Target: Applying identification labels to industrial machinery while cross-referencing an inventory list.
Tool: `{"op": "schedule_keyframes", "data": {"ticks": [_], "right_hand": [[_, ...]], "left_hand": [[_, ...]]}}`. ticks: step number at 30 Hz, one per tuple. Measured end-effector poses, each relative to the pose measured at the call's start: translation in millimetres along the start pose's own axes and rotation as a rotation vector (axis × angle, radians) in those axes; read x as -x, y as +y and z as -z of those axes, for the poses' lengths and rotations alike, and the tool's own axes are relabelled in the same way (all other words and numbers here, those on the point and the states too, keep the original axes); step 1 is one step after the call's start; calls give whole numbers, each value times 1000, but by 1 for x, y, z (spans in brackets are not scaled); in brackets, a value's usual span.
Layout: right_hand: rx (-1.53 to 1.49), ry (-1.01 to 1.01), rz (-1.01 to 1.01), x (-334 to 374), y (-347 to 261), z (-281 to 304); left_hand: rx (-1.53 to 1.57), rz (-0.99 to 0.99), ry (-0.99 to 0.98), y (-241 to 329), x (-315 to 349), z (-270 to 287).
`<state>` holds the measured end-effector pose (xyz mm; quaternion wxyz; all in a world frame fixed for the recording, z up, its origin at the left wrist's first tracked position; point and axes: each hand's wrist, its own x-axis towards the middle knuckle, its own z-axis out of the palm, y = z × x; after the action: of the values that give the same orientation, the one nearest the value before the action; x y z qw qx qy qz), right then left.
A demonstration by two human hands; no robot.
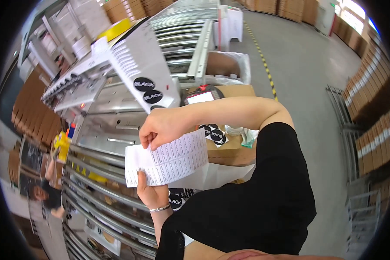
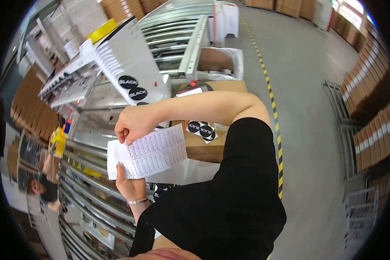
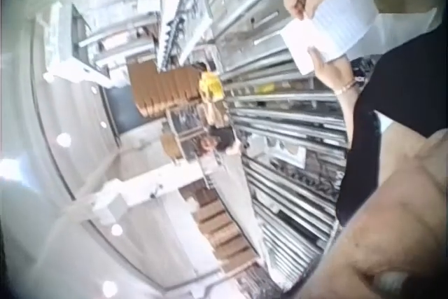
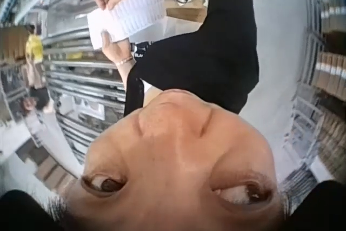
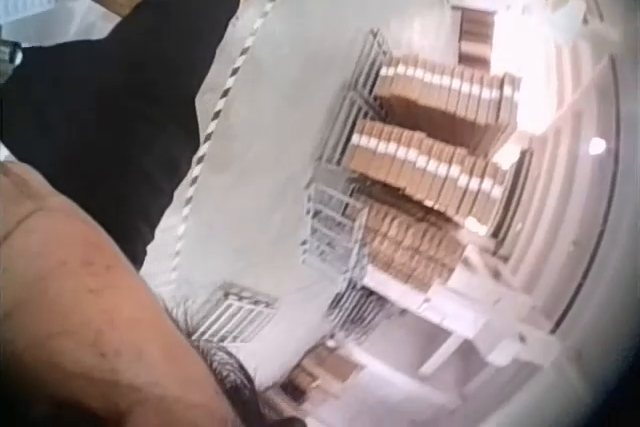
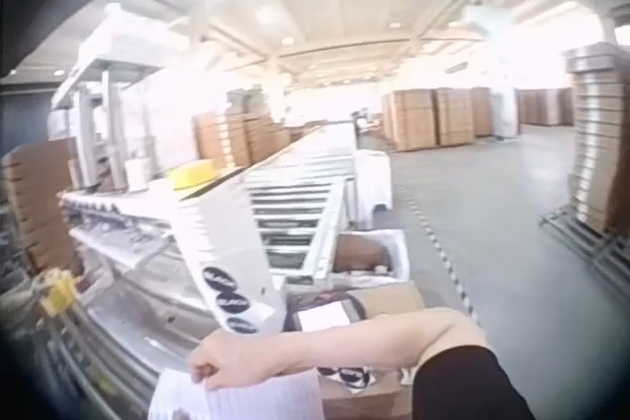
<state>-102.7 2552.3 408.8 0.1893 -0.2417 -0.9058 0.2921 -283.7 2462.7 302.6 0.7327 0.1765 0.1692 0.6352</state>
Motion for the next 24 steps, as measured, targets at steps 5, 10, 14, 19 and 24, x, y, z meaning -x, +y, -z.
{"op": "schedule_keyframes", "data": {"ticks": [5,10,14,19,24], "right_hand": [[44,87,-74,29,-3,9],[68,82,-97,41,-13,11],[80,45,-23,25,-15,6],[165,-6,7,-1,-15,-7],[490,129,278,-18,-19,-26]], "left_hand": [[6,100,-63,-14,-11,-10],[37,130,-80,-18,-14,-11],[23,75,-32,-8,-9,-4],[61,-17,43,2,-1,3],[100,-62,125,12,-1,3]]}}
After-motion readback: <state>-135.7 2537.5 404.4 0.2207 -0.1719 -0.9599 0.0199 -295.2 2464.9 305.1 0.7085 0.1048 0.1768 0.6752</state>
